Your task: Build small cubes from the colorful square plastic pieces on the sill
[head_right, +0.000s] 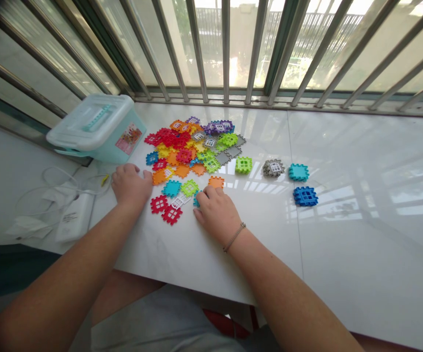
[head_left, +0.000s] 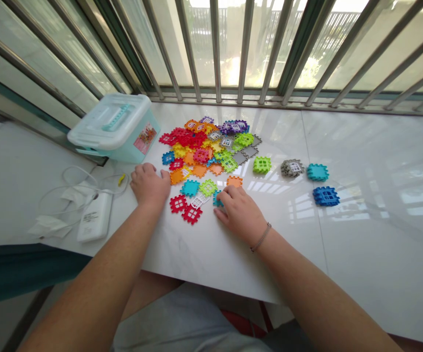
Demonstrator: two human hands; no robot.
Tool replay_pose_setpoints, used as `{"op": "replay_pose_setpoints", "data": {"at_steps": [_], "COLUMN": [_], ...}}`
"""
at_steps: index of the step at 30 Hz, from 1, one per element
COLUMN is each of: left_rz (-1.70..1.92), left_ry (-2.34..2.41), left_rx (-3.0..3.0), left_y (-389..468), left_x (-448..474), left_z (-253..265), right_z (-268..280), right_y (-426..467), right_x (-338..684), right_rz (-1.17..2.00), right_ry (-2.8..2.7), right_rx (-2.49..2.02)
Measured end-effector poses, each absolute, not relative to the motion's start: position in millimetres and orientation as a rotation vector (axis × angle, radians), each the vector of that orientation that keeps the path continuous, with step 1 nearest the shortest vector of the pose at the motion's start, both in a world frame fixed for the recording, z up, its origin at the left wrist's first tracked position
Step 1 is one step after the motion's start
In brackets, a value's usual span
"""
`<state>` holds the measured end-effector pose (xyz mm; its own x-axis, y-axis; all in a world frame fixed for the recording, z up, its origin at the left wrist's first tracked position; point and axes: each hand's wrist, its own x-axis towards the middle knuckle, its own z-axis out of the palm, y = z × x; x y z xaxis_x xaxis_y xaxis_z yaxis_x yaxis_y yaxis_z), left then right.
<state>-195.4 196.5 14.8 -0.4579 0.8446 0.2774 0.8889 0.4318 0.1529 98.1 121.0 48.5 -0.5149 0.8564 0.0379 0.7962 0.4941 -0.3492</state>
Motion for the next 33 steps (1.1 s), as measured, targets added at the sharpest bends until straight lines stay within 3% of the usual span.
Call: {"op": "replay_pose_setpoints", "data": {"at_steps": [33], "left_rz": [-0.437], "left_ry": [-2.529], "left_rx": [-1.55], "left_y": [195.5], "left_x": [-194.7], "left_z": [15.9], "right_z": [48.3], "right_y": [120.0], "right_x": [98.9], "right_rz": [0.373], "right_ry": [-2.514], "right_rx": [-1.493]}}
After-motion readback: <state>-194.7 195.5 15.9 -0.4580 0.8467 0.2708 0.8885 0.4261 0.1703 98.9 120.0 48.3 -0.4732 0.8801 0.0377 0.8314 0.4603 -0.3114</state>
